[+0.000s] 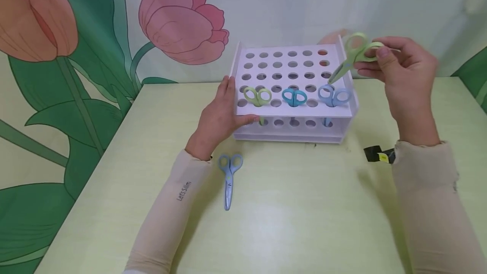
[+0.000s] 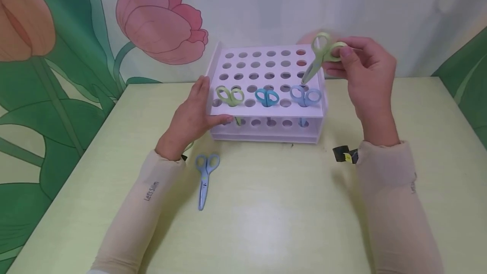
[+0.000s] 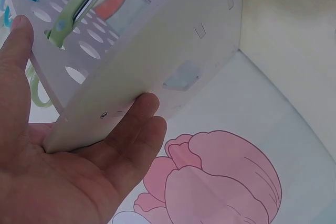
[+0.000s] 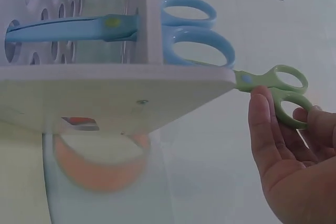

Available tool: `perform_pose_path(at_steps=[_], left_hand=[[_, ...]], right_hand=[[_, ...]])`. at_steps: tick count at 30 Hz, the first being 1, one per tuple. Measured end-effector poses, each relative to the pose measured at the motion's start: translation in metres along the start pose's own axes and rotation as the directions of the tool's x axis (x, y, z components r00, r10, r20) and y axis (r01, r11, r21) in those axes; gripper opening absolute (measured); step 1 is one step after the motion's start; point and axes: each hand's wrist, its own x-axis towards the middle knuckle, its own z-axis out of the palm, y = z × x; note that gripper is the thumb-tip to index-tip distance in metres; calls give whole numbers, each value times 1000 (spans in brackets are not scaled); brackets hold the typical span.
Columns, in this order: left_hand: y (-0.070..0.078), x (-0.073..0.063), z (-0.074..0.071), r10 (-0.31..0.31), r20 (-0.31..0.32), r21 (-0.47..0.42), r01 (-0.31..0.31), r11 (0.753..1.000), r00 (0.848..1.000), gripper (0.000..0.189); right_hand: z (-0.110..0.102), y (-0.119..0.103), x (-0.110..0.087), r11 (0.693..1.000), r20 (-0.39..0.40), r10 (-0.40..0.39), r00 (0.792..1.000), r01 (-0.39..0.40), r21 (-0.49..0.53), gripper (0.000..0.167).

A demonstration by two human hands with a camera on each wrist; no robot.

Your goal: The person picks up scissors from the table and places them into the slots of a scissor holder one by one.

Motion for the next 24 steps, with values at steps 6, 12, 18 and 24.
perform_pose_path(at_steps=[6, 12, 18, 24], left_hand=[[-2, 0, 0, -9, 7, -2, 9, 1000, 1000, 122], [-2, 0, -2, -13, 9, 1, 13, 1000, 1000, 123], [-1, 0, -2, -7, 8, -7, 7, 1000, 1000, 123], [0, 0, -2, 8, 5, -6, -8, 1000, 1000, 122]], right_hand=[[0, 6, 2, 999, 32, 15, 999, -14, -51, 24], [1, 11, 2, 985, 61, 54, 997, -43, -169, 23], [0, 13, 2, 965, 49, 92, 995, -77, -249, 21], [0, 13, 1, 848, -4, 136, 991, -118, -516, 24]])
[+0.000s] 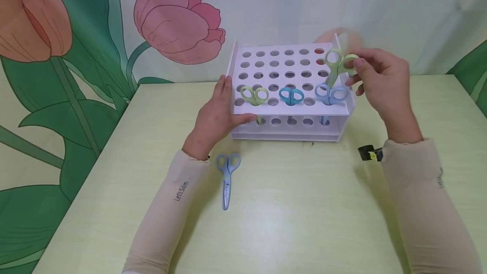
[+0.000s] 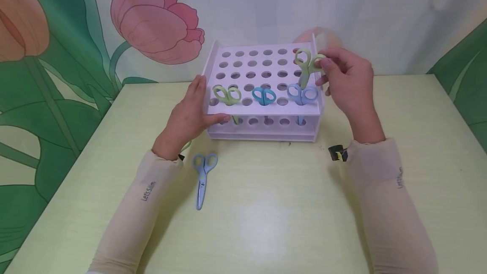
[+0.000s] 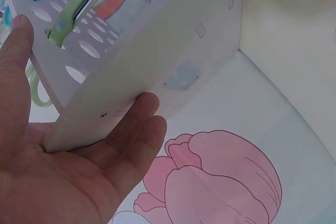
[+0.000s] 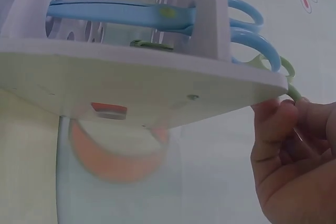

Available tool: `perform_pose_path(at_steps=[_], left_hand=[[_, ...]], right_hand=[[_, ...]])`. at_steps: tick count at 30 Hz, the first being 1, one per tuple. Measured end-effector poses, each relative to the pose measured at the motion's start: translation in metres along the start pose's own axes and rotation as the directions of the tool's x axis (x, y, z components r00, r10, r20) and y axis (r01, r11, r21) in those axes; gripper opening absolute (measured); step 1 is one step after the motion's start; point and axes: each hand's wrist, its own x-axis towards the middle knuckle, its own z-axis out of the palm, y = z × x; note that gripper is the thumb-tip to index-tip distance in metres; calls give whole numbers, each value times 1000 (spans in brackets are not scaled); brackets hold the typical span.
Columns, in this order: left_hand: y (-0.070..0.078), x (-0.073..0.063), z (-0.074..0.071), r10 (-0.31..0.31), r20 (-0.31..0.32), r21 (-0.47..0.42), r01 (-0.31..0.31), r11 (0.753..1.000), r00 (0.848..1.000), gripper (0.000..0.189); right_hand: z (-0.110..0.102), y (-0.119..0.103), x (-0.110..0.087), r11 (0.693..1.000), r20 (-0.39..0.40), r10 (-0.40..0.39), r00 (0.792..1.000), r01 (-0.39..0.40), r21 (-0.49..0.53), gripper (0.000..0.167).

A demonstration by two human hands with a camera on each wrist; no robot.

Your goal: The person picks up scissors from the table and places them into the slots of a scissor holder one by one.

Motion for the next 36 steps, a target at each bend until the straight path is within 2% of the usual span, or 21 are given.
perform_pose_path(at_steps=[3, 8, 16, 23, 30, 36], left_hand=[[0, 0, 0, 0, 3, -3, 0, 1000, 1000, 122], [1, 0, 0, 1, 7, -6, -1, 1000, 1000, 122], [1, 1, -1, 1, 4, 0, -1, 1000, 1000, 122], [-1, -1, 0, 23, -21, -20, -24, 1000, 1000, 121], [-1, -1, 0, 18, -14, -24, -19, 1000, 1000, 122], [-1, -1, 1, 23, -17, -18, -23, 1000, 1000, 121]], right_hand=[[1, 1, 0, 997, -4, 17, 1000, -18, -70, 25], [3, 3, 0, 992, 12, 22, 1000, -20, -126, 26], [4, 5, 2, 986, 7, 11, 1000, -9, -166, 23], [5, 7, 2, 977, 11, 36, 999, -33, -210, 26], [7, 9, 1, 967, 16, 67, 998, -61, -246, 30], [9, 8, 2, 947, 18, 110, 994, -99, -306, 34]])
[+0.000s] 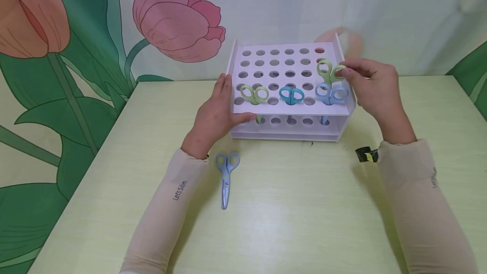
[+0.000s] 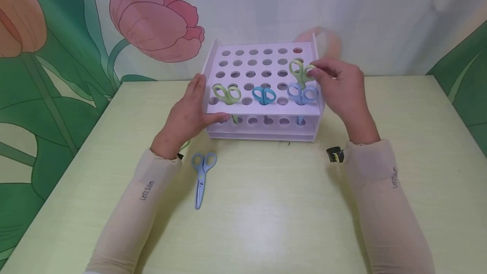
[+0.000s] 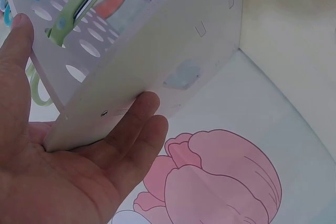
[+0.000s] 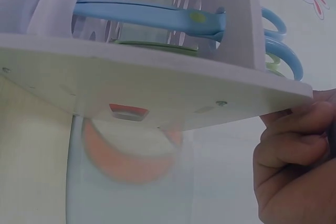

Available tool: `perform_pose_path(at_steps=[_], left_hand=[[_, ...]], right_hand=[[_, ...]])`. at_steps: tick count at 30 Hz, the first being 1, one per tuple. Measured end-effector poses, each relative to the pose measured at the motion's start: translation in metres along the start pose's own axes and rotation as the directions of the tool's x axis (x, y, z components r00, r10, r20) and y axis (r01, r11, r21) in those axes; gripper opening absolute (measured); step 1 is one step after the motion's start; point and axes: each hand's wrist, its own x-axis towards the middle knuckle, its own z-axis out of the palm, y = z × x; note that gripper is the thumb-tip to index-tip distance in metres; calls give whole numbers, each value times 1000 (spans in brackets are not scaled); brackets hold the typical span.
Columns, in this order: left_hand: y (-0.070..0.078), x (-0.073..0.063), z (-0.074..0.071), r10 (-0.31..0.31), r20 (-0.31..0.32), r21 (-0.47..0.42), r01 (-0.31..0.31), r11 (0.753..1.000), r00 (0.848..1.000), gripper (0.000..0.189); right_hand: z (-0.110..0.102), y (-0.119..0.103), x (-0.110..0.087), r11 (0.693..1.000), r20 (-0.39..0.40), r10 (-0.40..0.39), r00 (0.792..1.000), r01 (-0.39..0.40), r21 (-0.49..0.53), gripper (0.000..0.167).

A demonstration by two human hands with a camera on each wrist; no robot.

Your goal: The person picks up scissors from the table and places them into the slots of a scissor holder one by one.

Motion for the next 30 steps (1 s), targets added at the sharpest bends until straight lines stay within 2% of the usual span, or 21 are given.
perform_pose_path(at_steps=[3, 9, 21, 30], left_hand=[[0, 0, 0, 3, -2, 2, -3, 1000, 1000, 121], [1, 1, -1, -5, 10, 5, 5, 1000, 1000, 121], [0, 0, -3, -7, 8, 9, 7, 1000, 1000, 122], [1, 1, -1, -4, 9, -3, 4, 1000, 1000, 121]], right_hand=[[1, -1, 0, 999, 19, 20, 1000, -20, -33, 38], [4, -2, 0, 991, 35, -15, 999, 20, -133, 42], [7, 1, 2, 983, 85, -54, 995, 68, -171, 41], [5, 2, 1, 980, 105, -35, 994, 55, -191, 40]])
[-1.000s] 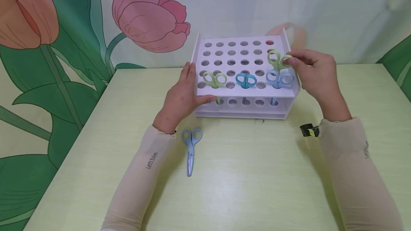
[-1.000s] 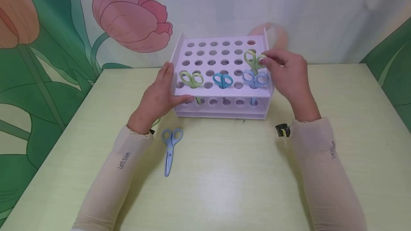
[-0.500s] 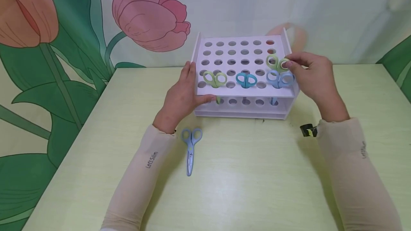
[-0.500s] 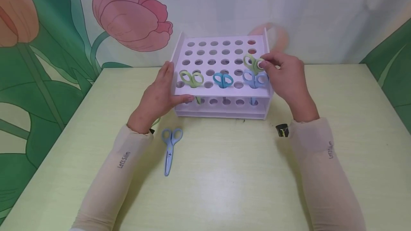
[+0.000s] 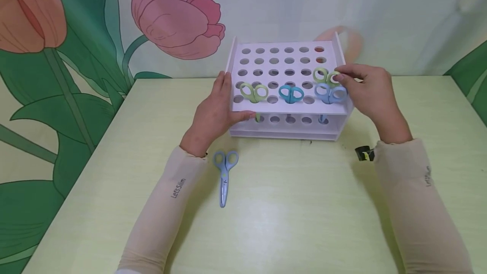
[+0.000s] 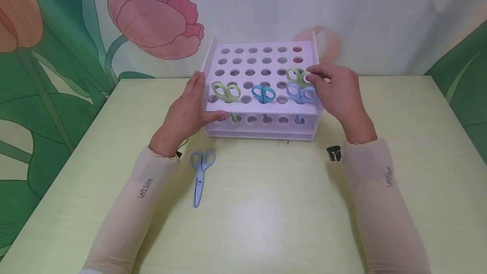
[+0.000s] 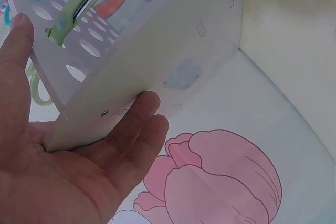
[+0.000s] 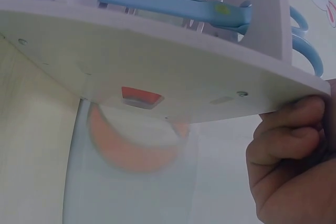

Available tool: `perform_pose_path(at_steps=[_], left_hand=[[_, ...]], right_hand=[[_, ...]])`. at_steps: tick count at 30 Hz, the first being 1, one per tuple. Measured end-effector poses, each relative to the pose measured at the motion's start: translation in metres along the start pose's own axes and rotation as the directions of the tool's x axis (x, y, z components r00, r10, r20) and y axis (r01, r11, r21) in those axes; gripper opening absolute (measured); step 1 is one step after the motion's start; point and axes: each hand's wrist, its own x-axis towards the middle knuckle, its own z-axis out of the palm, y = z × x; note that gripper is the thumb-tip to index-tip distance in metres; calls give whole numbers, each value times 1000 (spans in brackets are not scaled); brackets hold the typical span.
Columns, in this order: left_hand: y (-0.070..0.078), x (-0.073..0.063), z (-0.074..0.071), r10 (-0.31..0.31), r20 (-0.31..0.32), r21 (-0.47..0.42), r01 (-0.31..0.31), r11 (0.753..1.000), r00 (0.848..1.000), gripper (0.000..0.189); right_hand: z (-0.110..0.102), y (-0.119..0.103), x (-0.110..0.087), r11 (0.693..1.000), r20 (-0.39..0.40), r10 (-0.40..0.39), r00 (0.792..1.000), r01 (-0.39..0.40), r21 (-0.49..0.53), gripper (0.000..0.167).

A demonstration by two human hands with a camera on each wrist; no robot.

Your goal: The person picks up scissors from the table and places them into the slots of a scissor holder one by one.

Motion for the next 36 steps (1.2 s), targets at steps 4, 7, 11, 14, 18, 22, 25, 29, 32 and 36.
perform_pose_path(at_steps=[4, 7, 11, 14, 18, 22, 25, 29, 32, 36], left_hand=[[0, 0, 0, 0, 1, 7, 0, 1000, 1000, 121], [0, 0, 0, -4, 6, 10, 4, 1000, 1000, 122], [-1, 0, 0, -11, 12, 5, 11, 1000, 1000, 122], [0, -1, 0, -13, 14, 3, 13, 1000, 1000, 122], [0, 0, 0, -12, 16, 5, 12, 1000, 1000, 122], [-1, 0, 0, -13, 15, 9, 12, 1000, 1000, 122], [-1, 1, 0, -10, 14, 12, 10, 1000, 1000, 122], [-1, 1, -1, -11, 23, 21, 11, 1000, 1000, 122], [-1, 1, -3, -16, 31, 37, 15, 999, 999, 121], [-1, 0, -4, -10, 27, 80, 7, 997, 1000, 118]], right_hand=[[0, 0, 0, 1000, 7, 12, 1000, -12, 0, 39], [-1, 0, 0, 1000, 17, 27, 999, -27, 0, 40], [-3, 0, -1, 998, 38, 61, 997, -61, 14, 42], [-5, 0, -2, 996, 34, 79, 996, -80, 36, 42], [-8, -2, -4, 995, 2, 71, 997, -71, 72, 42], [-11, -5, -7, 990, -37, 59, 998, -54, 128, 41], [-13, -10, -11, 985, -75, 43, 996, -29, 170, 38], [-15, -18, -16, 975, -117, 0, 993, 26, 221, 35], [-16, -24, -21, 957, -139, -48, 989, 85, 276, 31], [-14, -33, -28, 932, -138, -99, 986, 140, 333, 27]])
